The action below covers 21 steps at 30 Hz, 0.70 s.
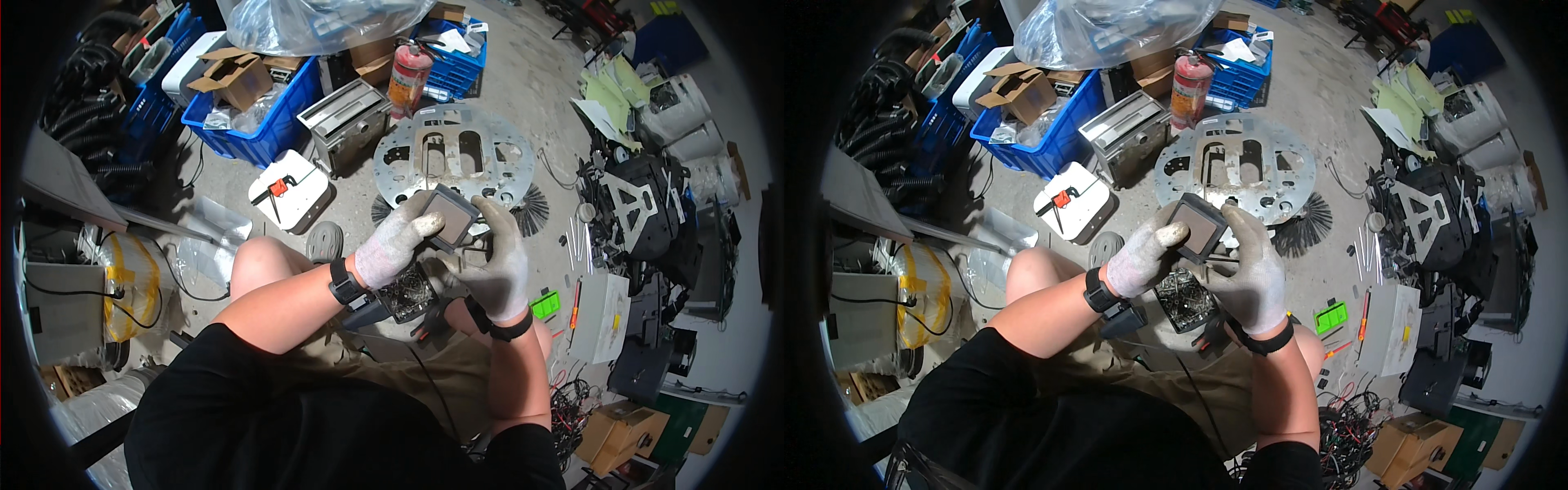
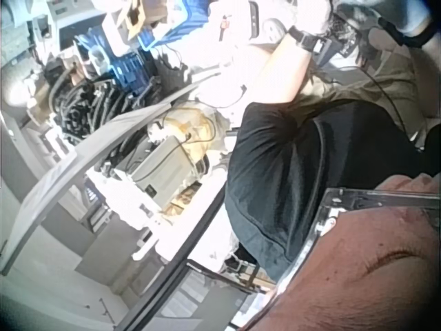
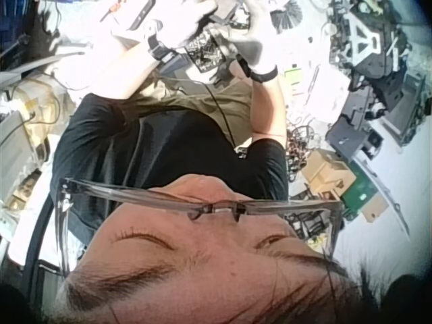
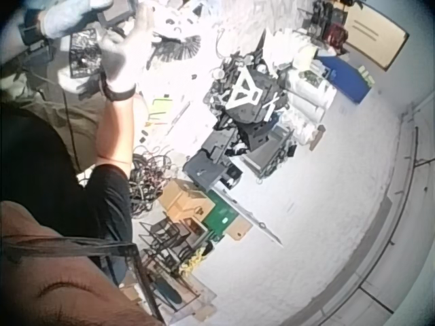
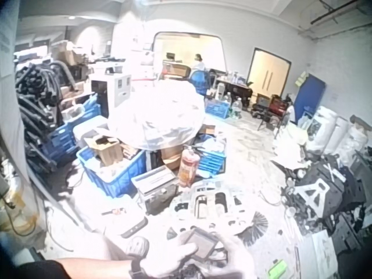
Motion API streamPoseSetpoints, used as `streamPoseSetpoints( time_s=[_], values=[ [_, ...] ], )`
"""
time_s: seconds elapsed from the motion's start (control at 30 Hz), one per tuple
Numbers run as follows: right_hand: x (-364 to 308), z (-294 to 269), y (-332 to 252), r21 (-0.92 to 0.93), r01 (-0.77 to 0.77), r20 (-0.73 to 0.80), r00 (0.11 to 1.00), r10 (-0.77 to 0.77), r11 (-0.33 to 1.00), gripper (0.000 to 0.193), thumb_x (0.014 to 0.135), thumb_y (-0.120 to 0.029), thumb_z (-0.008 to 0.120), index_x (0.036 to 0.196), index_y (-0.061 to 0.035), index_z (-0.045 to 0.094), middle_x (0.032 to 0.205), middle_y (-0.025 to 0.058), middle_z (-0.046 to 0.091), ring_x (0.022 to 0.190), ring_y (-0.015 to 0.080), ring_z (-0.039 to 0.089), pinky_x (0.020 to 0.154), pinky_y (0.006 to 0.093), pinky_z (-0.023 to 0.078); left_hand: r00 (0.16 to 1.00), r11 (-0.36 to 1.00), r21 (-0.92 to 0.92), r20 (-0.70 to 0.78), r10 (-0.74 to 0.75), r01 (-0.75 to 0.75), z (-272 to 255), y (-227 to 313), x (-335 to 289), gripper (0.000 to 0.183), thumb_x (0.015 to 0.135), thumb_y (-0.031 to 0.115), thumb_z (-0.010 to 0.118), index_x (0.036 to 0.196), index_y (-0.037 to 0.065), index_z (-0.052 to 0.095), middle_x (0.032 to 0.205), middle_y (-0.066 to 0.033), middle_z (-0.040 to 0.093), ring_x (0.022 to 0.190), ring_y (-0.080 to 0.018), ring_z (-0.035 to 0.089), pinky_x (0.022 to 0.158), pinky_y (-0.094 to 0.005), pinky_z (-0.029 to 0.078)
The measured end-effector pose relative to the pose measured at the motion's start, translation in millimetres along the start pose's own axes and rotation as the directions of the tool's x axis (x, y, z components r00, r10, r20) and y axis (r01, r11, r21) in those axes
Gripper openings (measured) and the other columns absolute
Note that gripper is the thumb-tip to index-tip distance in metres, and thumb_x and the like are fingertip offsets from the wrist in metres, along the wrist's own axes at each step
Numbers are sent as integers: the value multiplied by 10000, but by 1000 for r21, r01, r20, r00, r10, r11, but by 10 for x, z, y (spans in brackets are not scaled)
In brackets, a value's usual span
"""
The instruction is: The recorder is disassembling and inspecting mechanical components of a large piece of equipment on a workshop floor.
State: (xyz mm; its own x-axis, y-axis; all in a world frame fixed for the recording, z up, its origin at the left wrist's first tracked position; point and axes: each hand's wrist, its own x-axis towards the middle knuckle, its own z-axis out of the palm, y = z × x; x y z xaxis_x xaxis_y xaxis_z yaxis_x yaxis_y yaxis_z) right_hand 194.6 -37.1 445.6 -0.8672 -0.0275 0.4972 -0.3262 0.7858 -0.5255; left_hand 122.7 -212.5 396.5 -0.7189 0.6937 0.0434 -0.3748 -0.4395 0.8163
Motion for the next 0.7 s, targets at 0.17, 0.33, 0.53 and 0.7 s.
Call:
streamPoseSetpoints(
  time_s=[0.17,0.33,0.53,0.7],
  values=[
    [-10,17,65,-22,79,0,997,-79,997,900,626,-314,997,1326,63,577,1268,238,654,1137,382,675,945,420,567,999,999,34,-41,5,-3,-5,27,-19,567,1065,351,543,1467,-37,442,1362,-125,607,1225,-175,613,1065,-338,494],
    [-12,23,41,22,34,-11,999,-34,999,886,632,-305,995,1322,63,578,1253,236,660,1115,378,680,930,416,570,998,996,83,-55,25,-20,16,9,-41,516,1100,377,454,1408,-34,514,1282,-106,652,1172,-158,627,999,-327,523],
    [16,17,-15,33,35,0,999,-35,999,868,635,-279,987,1320,64,579,1221,234,669,1083,372,682,904,411,571,992,994,91,-118,-41,52,-8,-6,-13,526,1141,378,311,1384,-17,560,1230,-80,675,1136,-143,632,995,-326,516],
    [8,-10,-17,57,-37,27,999,35,998,845,641,-242,973,1323,63,580,1257,227,661,1129,379,672,940,410,564,989,991,86,-112,-93,103,1,26,-7,473,1120,351,416,1398,-8,547,1242,-87,667,1149,-167,633,1024,-335,498]
  ],
)
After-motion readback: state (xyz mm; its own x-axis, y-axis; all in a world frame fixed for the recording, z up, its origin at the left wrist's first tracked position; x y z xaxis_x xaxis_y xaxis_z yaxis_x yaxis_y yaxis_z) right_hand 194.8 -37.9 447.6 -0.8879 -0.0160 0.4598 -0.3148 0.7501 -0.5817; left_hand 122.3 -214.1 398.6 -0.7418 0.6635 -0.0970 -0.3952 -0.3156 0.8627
